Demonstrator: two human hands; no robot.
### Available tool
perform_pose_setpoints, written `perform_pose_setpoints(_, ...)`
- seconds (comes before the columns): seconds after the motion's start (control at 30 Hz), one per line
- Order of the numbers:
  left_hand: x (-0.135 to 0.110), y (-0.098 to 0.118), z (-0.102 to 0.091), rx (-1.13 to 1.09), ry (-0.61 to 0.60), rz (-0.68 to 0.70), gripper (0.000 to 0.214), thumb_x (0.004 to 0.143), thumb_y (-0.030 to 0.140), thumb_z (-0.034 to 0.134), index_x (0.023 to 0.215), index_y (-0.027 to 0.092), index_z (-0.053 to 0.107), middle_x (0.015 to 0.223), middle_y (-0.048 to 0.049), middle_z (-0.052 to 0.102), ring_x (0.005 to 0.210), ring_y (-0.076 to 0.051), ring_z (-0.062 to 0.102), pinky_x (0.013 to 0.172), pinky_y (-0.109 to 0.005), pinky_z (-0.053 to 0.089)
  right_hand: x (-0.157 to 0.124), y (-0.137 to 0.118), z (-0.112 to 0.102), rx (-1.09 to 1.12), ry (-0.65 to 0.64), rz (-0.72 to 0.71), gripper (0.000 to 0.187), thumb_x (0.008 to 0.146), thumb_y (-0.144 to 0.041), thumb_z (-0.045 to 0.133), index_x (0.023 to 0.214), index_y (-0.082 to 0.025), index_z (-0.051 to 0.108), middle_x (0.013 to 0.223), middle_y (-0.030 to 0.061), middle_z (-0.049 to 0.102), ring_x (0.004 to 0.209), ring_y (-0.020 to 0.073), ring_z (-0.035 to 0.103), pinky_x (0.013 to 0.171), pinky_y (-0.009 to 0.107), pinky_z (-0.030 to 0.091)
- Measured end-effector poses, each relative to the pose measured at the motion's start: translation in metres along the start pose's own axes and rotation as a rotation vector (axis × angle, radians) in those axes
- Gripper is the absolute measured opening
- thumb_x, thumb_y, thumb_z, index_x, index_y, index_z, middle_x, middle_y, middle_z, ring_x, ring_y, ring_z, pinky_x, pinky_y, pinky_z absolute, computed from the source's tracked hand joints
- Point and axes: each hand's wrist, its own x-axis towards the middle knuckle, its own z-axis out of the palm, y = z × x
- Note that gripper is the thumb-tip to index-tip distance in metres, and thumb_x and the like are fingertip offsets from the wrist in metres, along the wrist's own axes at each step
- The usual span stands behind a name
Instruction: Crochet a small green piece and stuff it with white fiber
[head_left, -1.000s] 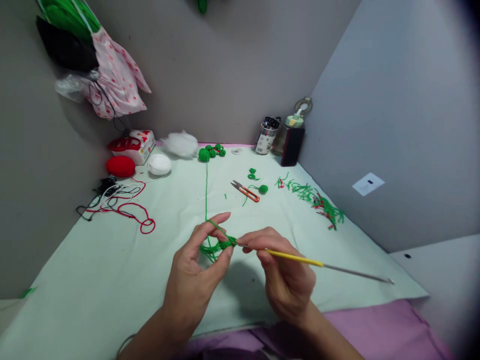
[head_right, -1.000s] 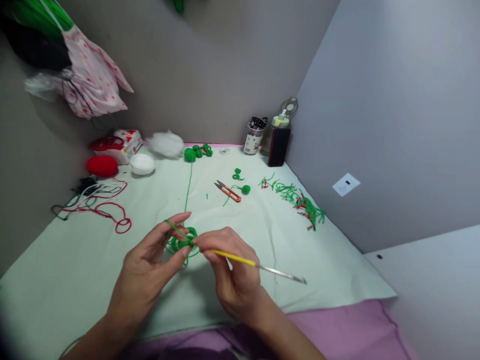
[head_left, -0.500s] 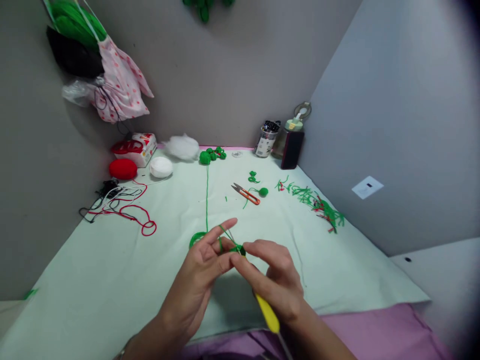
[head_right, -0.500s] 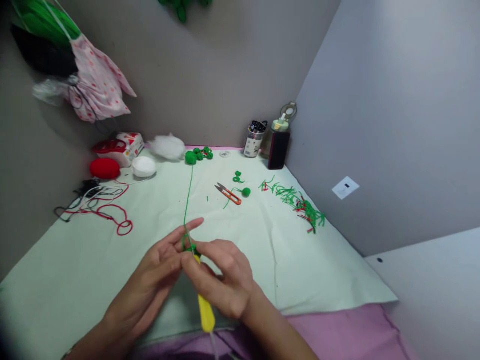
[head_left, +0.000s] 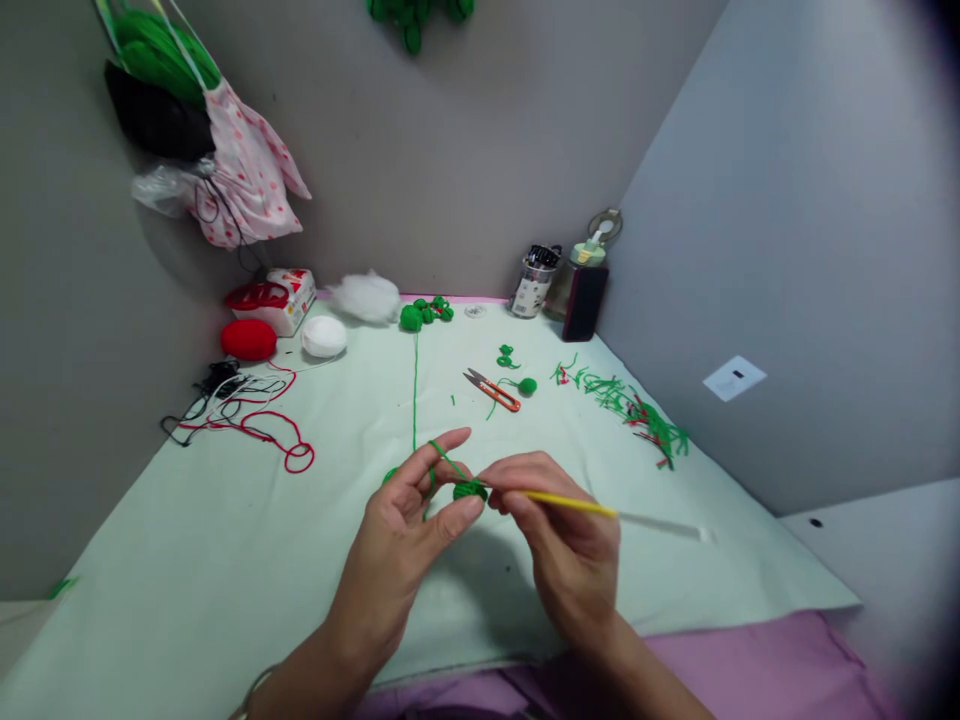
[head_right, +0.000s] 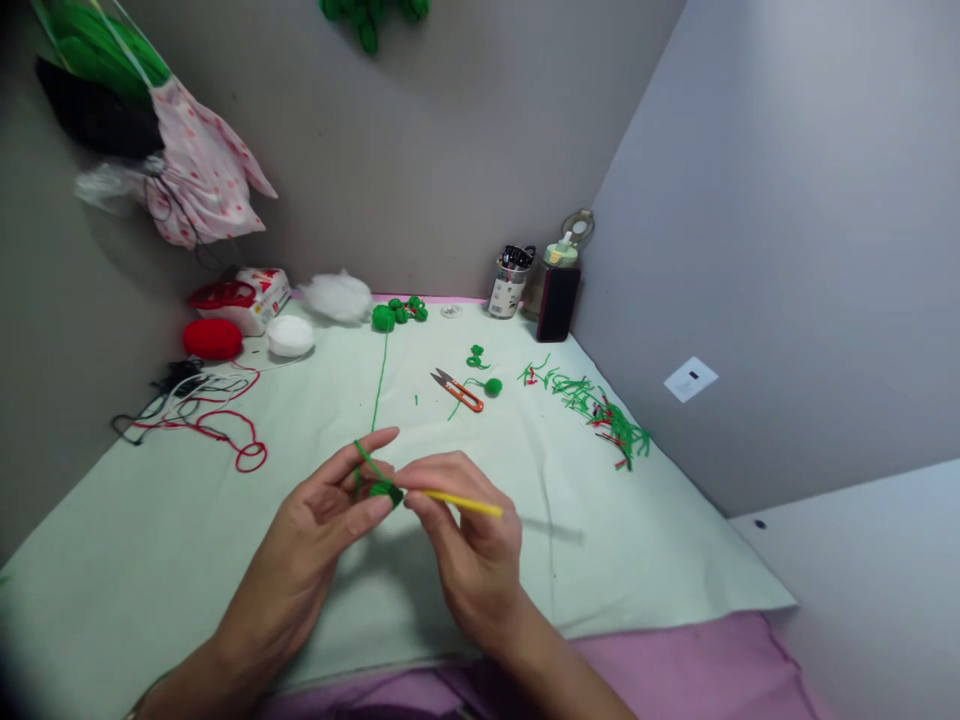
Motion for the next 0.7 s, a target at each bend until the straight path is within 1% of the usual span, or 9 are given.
perform_pose_setpoints(0.07, 0.002, 0.001, 0.001, -0.074, -0.013, -0.042, 0.055, 0.08, 0.032, 0.092, 0.132, 0.029, 0.074, 0.093, 0.0016, 0.069, 0.095, -0.015, 0.061, 0.094, -0.028, 0.046, -0.005, 0.0, -0.002, -0.214, -0.019, -0.156, 0.033, 0.098, -0.007, 0.066, 0.118, -0.028, 0.08, 0.104, 0.008, 0.078, 0.09, 0.0198, 0.074, 0.073, 0.032, 0.062)
perform_pose_setpoints(0.13, 0.004, 0.003, 0.0, -0.169, -0.055, -0.131, 0.057, 0.079, 0.033, 0.092, 0.132, 0.025, 0.074, 0.093, -0.0001, 0.071, 0.093, -0.015, 0.062, 0.094, -0.028, 0.046, -0.007, 0.0, -0.005, -0.32, -0.038, -0.262, 0.039, 0.097, -0.005, 0.065, 0.123, -0.029, 0.079, 0.112, 0.0098, 0.078, 0.096, 0.0215, 0.074, 0.078, 0.034, 0.062)
perform_pose_setpoints(0.2, 0.006, 0.006, -0.002, -0.238, -0.078, -0.205, 0.057, 0.079, 0.032, 0.09, 0.132, 0.02, 0.074, 0.094, -0.0021, 0.072, 0.092, -0.014, 0.063, 0.096, -0.029, 0.046, -0.005, 0.001, -0.008, -0.218, -0.007, -0.212, 0.035, 0.098, -0.007, 0.063, 0.12, -0.028, 0.079, 0.106, 0.0086, 0.079, 0.093, 0.0212, 0.073, 0.076, 0.035, 0.061)
perform_pose_setpoints(0.27, 0.007, 0.007, -0.003, -0.235, -0.072, -0.208, 0.056, 0.08, 0.03, 0.088, 0.132, 0.017, 0.074, 0.092, -0.0024, 0.072, 0.091, -0.015, 0.063, 0.097, -0.029, 0.046, -0.001, 0.004, -0.01, 0.012, 0.055, -0.039, 0.025, 0.101, -0.013, 0.062, 0.111, -0.027, 0.08, 0.094, 0.0057, 0.078, 0.082, 0.0183, 0.07, 0.069, 0.031, 0.059)
perform_pose_setpoints(0.37, 0.005, 0.003, -0.003, -0.1, -0.047, -0.117, 0.055, 0.082, 0.029, 0.086, 0.134, 0.021, 0.072, 0.093, -0.0019, 0.072, 0.094, -0.016, 0.064, 0.097, -0.031, 0.046, 0.004, 0.009, -0.007, 0.295, 0.056, 0.183, 0.016, 0.103, -0.026, 0.065, 0.1, -0.026, 0.081, 0.087, 0.0034, 0.076, 0.071, 0.0147, 0.065, 0.064, 0.027, 0.055)
perform_pose_setpoints(0.47, 0.004, 0.0, -0.003, 0.078, -0.083, -0.024, 0.045, 0.087, 0.031, 0.082, 0.13, 0.024, 0.072, 0.106, -0.0053, 0.074, 0.108, -0.022, 0.066, 0.101, -0.036, 0.047, 0.004, 0.013, -0.002, 0.349, -0.005, 0.248, 0.015, 0.101, -0.032, 0.069, 0.099, -0.026, 0.083, 0.091, 0.0047, 0.079, 0.076, 0.0159, 0.068, 0.069, 0.028, 0.056)
perform_pose_setpoints(0.53, 0.004, 0.006, -0.004, 0.221, -0.098, 0.051, 0.034, 0.087, 0.032, 0.081, 0.12, 0.026, 0.073, 0.114, -0.0071, 0.073, 0.116, -0.026, 0.066, 0.106, -0.041, 0.046, 0.003, 0.014, -0.001, 0.34, 0.006, 0.286, 0.016, 0.101, -0.034, 0.069, 0.099, -0.026, 0.083, 0.093, 0.0052, 0.081, 0.077, 0.0166, 0.068, 0.069, 0.029, 0.056)
perform_pose_setpoints(0.63, 0.002, 0.021, -0.011, 0.487, 0.073, 0.291, 0.016, 0.084, 0.028, 0.082, 0.096, 0.028, 0.072, 0.12, -0.006, 0.069, 0.122, -0.029, 0.063, 0.109, -0.044, 0.045, 0.005, 0.013, -0.003, 0.381, 0.097, 0.357, 0.016, 0.099, -0.036, 0.071, 0.096, -0.025, 0.083, 0.09, 0.0051, 0.081, 0.069, 0.0149, 0.064, 0.065, 0.027, 0.055)
perform_pose_setpoints(0.7, -0.01, 0.019, -0.022, 0.594, 0.2, 0.431, 0.009, 0.088, 0.03, 0.079, 0.082, 0.028, 0.072, 0.124, -0.006, 0.069, 0.13, -0.031, 0.057, 0.114, -0.047, 0.042, 0.008, 0.011, -0.004, 0.441, 0.145, 0.384, 0.015, 0.096, -0.036, 0.074, 0.093, -0.024, 0.083, 0.087, 0.0051, 0.08, 0.065, 0.0136, 0.061, 0.062, 0.026, 0.053)
